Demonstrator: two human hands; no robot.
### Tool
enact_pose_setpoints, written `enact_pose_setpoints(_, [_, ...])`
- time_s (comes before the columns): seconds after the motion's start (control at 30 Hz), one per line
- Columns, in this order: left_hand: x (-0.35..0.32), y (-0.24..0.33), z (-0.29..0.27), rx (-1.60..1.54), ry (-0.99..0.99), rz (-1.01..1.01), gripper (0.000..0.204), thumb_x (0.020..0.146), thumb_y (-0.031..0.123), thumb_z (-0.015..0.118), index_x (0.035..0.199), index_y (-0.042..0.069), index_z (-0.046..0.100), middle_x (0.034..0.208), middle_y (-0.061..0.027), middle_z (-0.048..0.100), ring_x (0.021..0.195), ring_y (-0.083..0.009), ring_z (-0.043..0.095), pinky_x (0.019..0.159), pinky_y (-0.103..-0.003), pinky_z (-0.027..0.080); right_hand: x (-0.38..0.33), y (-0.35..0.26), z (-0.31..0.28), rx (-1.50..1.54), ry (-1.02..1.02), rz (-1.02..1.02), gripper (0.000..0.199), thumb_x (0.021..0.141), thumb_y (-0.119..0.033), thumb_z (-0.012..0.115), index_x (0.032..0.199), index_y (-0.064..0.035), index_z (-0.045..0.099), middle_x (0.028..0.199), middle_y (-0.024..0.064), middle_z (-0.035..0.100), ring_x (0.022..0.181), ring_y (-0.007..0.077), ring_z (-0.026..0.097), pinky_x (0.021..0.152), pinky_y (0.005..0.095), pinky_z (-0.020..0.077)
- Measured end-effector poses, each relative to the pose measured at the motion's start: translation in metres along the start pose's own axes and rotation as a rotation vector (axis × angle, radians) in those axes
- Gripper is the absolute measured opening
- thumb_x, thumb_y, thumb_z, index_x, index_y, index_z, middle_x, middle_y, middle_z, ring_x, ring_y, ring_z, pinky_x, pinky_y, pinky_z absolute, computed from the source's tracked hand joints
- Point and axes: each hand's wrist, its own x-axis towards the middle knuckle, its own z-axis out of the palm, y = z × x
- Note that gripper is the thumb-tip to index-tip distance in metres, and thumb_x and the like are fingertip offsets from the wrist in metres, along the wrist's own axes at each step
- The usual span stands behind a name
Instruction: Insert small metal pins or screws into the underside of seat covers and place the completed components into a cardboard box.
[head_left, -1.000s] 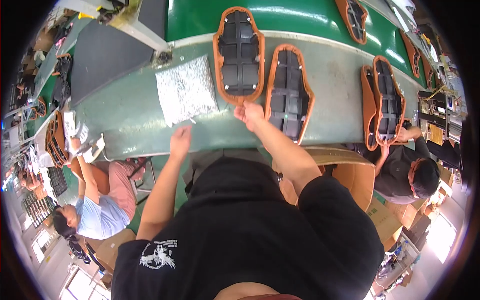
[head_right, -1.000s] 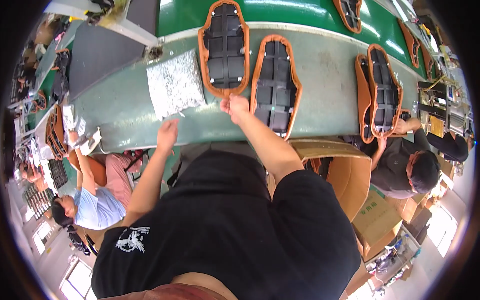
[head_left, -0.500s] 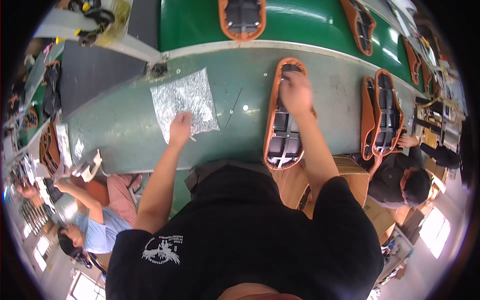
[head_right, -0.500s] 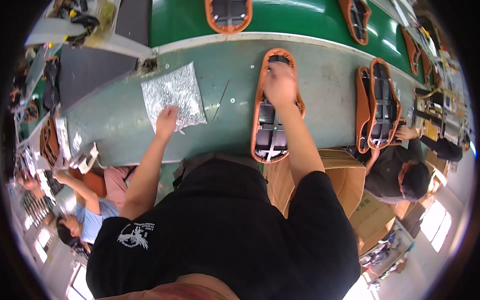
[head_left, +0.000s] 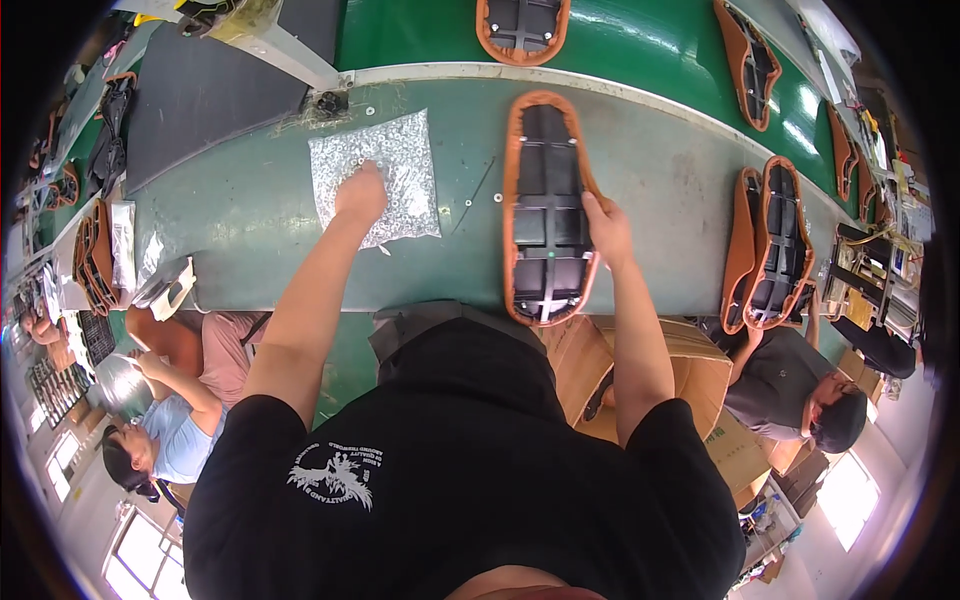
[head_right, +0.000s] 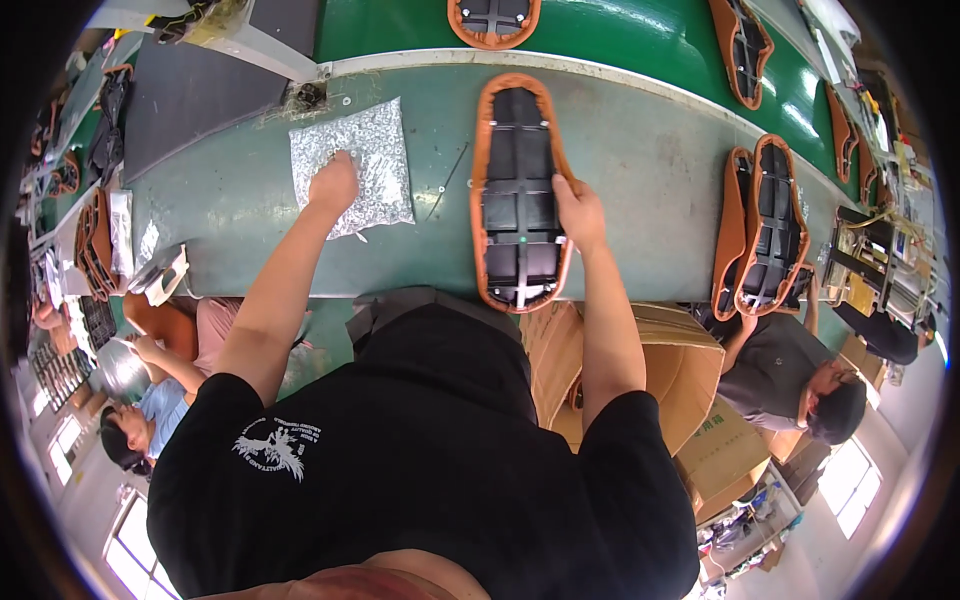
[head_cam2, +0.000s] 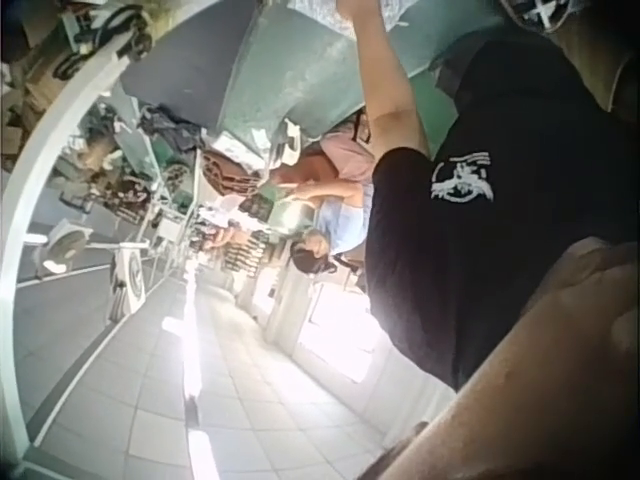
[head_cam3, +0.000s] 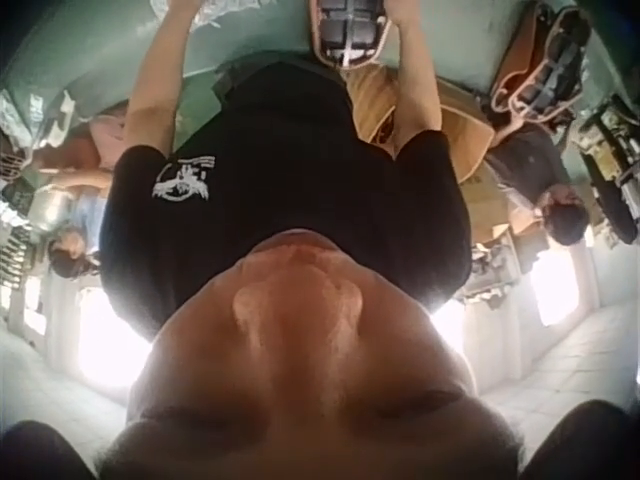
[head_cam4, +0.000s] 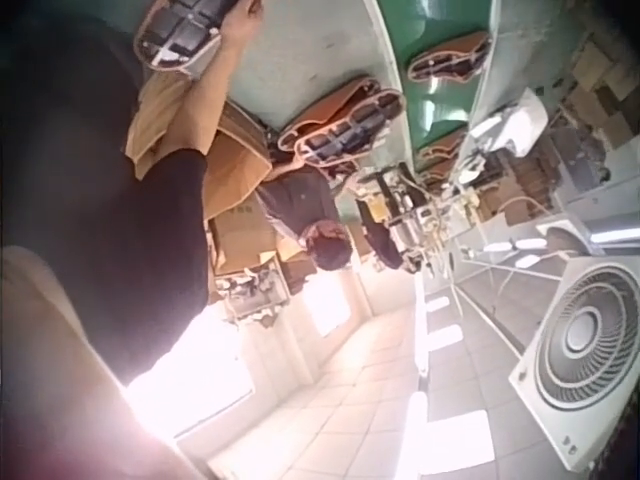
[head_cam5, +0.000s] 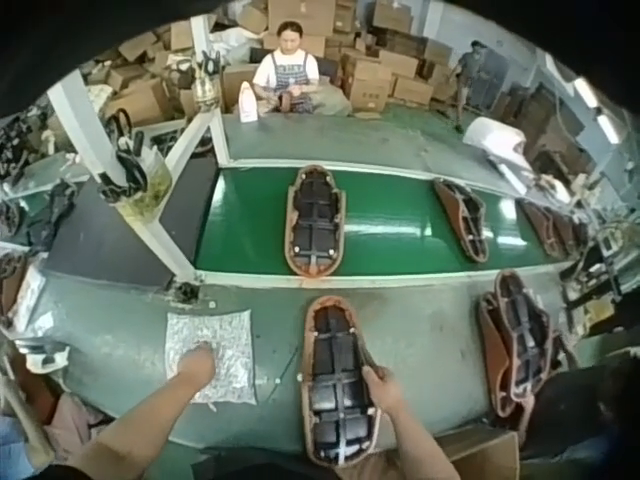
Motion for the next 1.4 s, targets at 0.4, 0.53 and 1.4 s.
enact_pose_setpoints(0.4, [-0.002, -0.03, -0.01, -0.03, -0.044, 0.209, 0.036, 0.103, 0.036, 0.051, 0.109, 0.0, 0.055, 0.098, -0.0254, 0.07, 0.092, -0.0426, 0.069, 0.081, -0.054, 0.054, 0.178, -0.166, 0.095, 0.643, -0.063, 0.102, 0.038, 0.097, -0.025, 0.065, 0.117, 0.0071, 0.062, 0.1, 0.0172, 0.07, 0.088, 0.0273, 0.07, 0.075, 0.0347, 0.0602])
enact_pose_setpoints(0.53, [0.006, -0.026, -0.015, -0.106, -0.049, 0.269, 0.044, 0.102, 0.045, 0.05, 0.107, 0.001, 0.054, 0.095, -0.0246, 0.07, 0.089, -0.0423, 0.069, 0.079, -0.054, 0.054, 0.269, -0.173, 0.12, 0.854, -0.204, 0.268, 0.024, 0.099, -0.01, 0.055, 0.116, 0.0068, 0.058, 0.097, 0.0225, 0.067, 0.08, 0.0329, 0.07, 0.07, 0.0405, 0.0644])
enact_pose_setpoints(1.4, [0.012, -0.086, 0.016, -0.475, 0.196, 0.325, 0.038, 0.101, 0.037, 0.057, 0.114, 0.002, 0.055, 0.09, -0.0189, 0.067, 0.081, -0.0365, 0.066, 0.073, -0.045, 0.05, -0.054, -0.017, 0.061, -0.285, -0.161, -0.093, 0.055, 0.097, -0.048, 0.055, 0.113, 0.0046, 0.06, 0.097, 0.0316, 0.069, 0.101, 0.0506, 0.064, 0.089, 0.0505, 0.0502])
